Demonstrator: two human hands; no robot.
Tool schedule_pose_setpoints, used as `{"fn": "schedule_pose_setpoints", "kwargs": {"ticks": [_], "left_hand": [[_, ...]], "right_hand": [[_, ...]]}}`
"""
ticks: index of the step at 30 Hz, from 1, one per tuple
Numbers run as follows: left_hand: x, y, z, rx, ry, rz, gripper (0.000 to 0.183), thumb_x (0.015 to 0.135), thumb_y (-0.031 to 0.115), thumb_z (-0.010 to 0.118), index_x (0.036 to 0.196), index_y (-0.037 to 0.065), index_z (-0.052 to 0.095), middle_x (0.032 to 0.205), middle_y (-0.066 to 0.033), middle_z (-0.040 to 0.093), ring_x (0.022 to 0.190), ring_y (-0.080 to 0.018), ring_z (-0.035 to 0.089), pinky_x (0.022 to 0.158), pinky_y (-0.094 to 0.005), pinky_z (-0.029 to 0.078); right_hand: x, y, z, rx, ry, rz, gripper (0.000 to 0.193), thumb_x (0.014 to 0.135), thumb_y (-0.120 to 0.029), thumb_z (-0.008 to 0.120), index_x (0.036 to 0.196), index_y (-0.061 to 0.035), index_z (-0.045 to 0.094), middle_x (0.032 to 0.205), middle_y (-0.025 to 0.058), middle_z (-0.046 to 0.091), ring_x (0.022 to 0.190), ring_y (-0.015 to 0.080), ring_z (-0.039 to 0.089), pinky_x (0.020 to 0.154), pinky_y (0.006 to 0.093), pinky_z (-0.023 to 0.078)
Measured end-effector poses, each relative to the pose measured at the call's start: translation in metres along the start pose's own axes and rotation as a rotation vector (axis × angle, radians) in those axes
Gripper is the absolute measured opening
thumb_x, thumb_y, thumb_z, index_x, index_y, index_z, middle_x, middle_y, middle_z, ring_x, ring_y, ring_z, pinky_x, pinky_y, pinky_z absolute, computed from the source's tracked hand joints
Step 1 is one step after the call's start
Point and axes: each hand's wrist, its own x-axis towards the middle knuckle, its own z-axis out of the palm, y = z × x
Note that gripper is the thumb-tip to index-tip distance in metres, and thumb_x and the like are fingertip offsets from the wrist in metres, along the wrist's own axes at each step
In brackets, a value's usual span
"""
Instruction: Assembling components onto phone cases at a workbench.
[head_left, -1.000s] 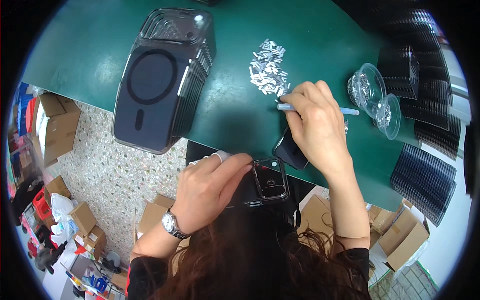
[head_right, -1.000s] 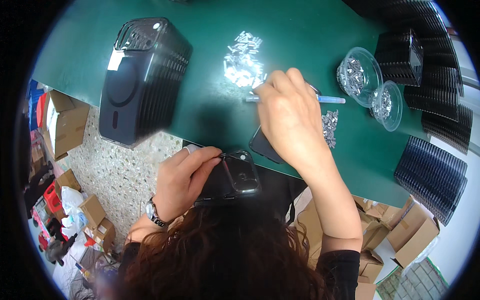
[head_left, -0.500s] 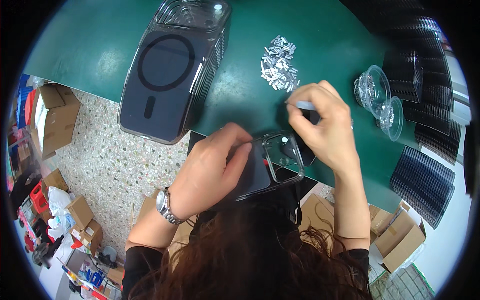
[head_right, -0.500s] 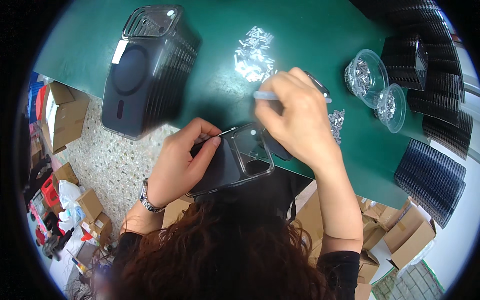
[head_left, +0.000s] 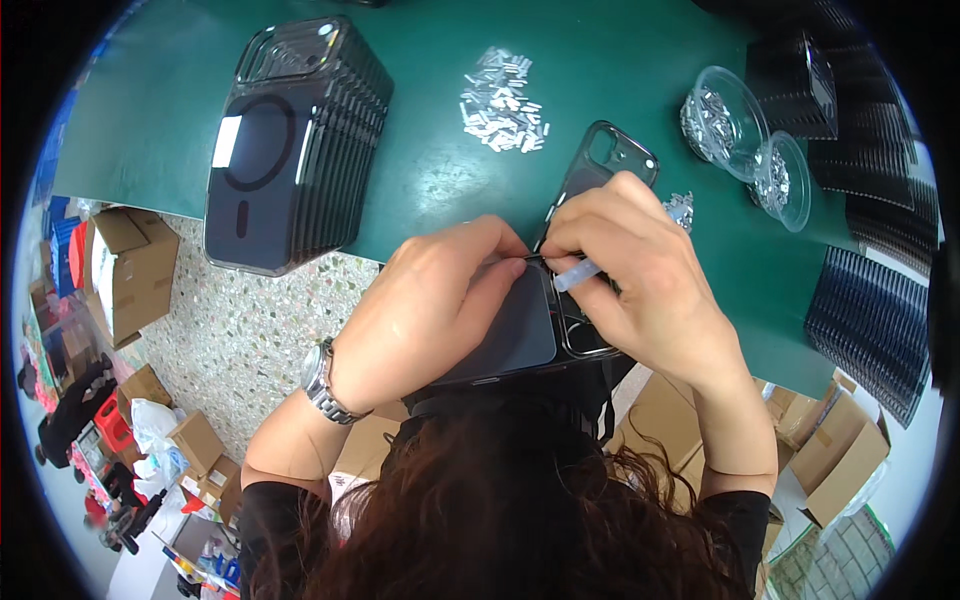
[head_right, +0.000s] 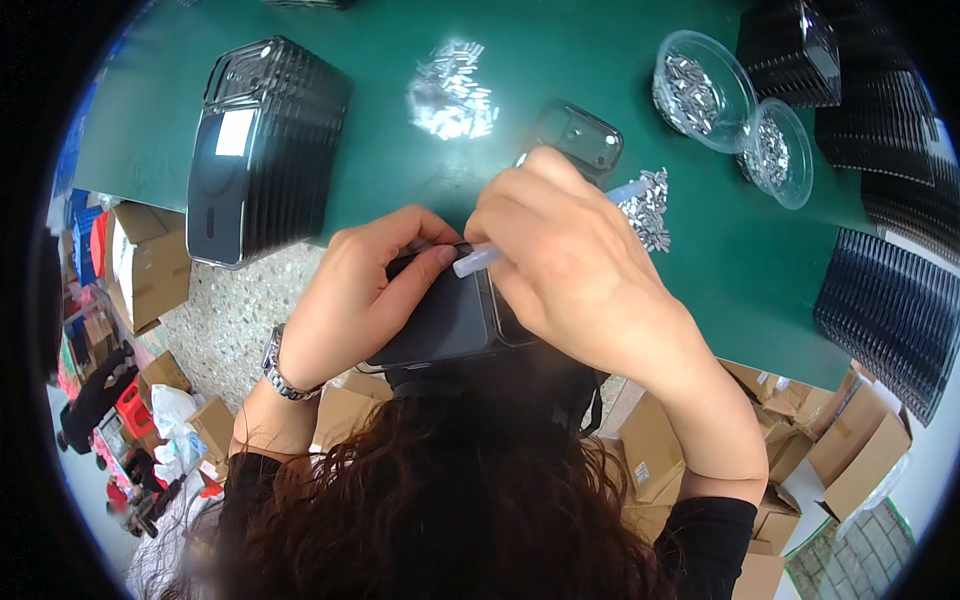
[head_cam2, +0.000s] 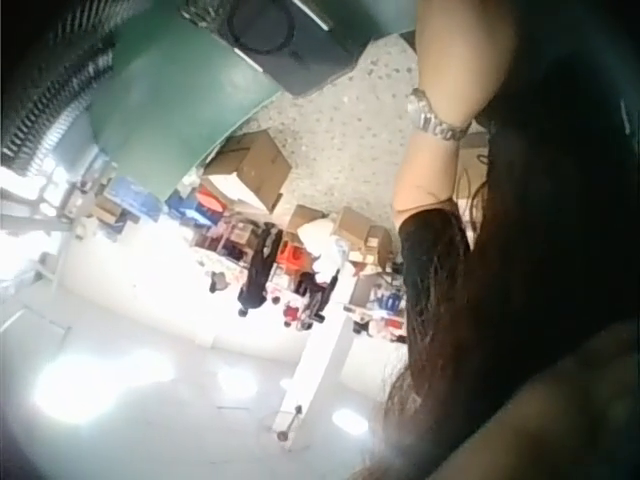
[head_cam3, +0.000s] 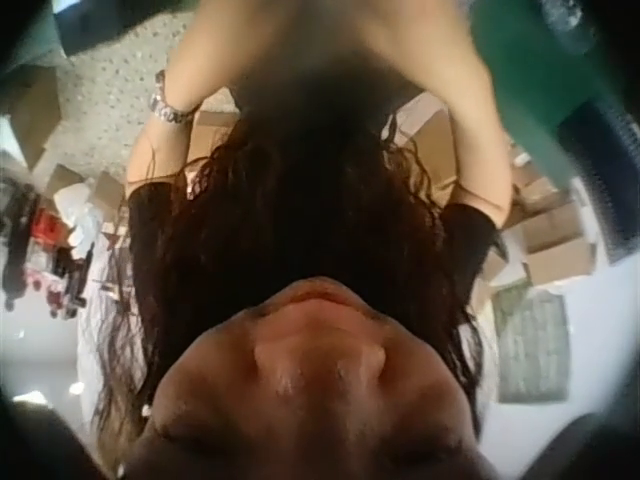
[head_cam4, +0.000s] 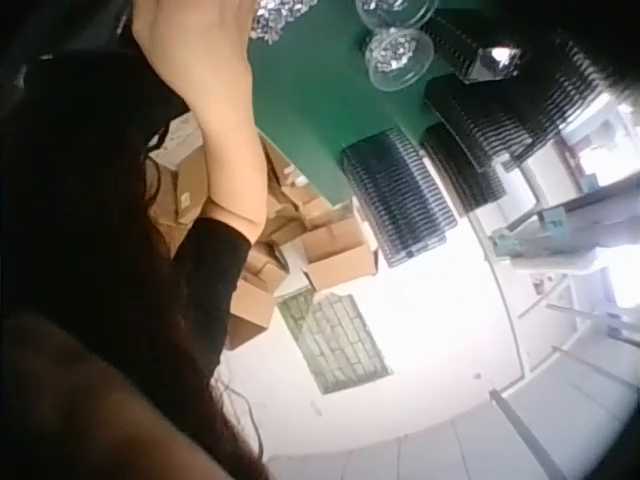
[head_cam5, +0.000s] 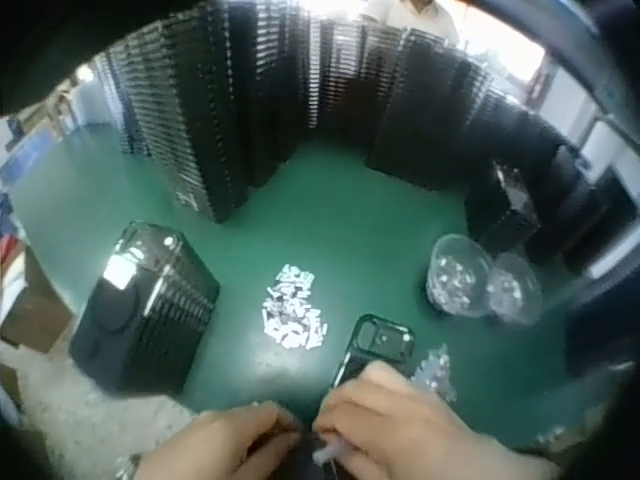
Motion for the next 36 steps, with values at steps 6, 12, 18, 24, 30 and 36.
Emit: {"fn": "schedule_pose_setpoints", "kwargs": {"ticks": [6, 12, 18, 24, 30, 36], "left_hand": [[0.011, 0.017, 0.005, 0.078, -0.057, 0.008, 0.011, 0.098, 0.008, 0.066, 0.104, -0.002, 0.067, 0.090, -0.0207, 0.073, 0.082, -0.0381, 0.070, 0.072, -0.0430, 0.054], [0.016, 0.026, 0.003, 0.157, -0.104, 0.028, 0.009, 0.098, 0.006, 0.069, 0.103, -0.001, 0.068, 0.084, -0.0169, 0.071, 0.068, -0.0286, 0.067, 0.064, -0.0354, 0.050], [0.029, 0.026, 0.019, 0.346, -0.156, 0.094, 0.013, 0.096, 0.007, 0.070, 0.109, 0.003, 0.070, 0.084, -0.0173, 0.069, 0.065, -0.0308, 0.064, 0.061, -0.0375, 0.049], [0.032, 0.043, 0.029, 0.620, -0.173, 0.239, 0.014, 0.094, 0.010, 0.068, 0.108, 0.005, 0.071, 0.082, -0.0161, 0.067, 0.067, -0.0354, 0.065, 0.061, -0.0419, 0.051], [0.031, 0.051, 0.033, 0.732, -0.175, 0.351, 0.012, 0.096, 0.016, 0.071, 0.105, 0.009, 0.068, 0.077, -0.0110, 0.064, 0.065, -0.0330, 0.066, 0.057, -0.0417, 0.053], [0.034, 0.060, 0.039, 0.853, -0.165, 0.470, 0.014, 0.096, 0.017, 0.073, 0.102, 0.008, 0.064, 0.072, -0.0081, 0.057, 0.060, -0.0281, 0.063, 0.054, -0.0405, 0.051]], "right_hand": [[-0.011, 0.003, -0.008, 0.008, 0.017, 0.088, 0.015, 0.080, 0.003, 0.071, 0.093, -0.0011, 0.067, 0.093, 0.0108, 0.067, 0.092, 0.0325, 0.062, 0.078, 0.0443, 0.052], [-0.009, 0.011, -0.013, 0.034, -0.071, 0.106, 0.013, 0.084, -0.002, 0.073, 0.095, -0.0015, 0.066, 0.085, 0.0111, 0.064, 0.087, 0.0316, 0.060, 0.076, 0.0430, 0.049], [-0.028, 0.025, -0.007, 0.140, -0.011, 0.142, 0.008, 0.089, -0.003, 0.065, 0.095, 0.0013, 0.066, 0.093, 0.0152, 0.068, 0.098, 0.0376, 0.065, 0.083, 0.0498, 0.053], [-0.055, 0.030, -0.009, 0.135, 0.048, 0.100, 0.010, 0.089, -0.008, 0.068, 0.093, 0.0011, 0.066, 0.090, 0.0130, 0.063, 0.095, 0.0325, 0.064, 0.079, 0.0450, 0.055], [-0.075, 0.005, -0.020, -0.140, 0.014, 0.176, 0.023, 0.090, -0.009, 0.066, 0.109, 0.0042, 0.067, 0.099, 0.0084, 0.061, 0.100, 0.0249, 0.062, 0.075, 0.0381, 0.054], [-0.081, 0.010, -0.009, -0.194, 0.012, 0.181, 0.022, 0.085, -0.008, 0.067, 0.104, 0.0037, 0.069, 0.092, 0.0104, 0.065, 0.088, 0.0253, 0.069, 0.063, 0.0348, 0.055]]}}
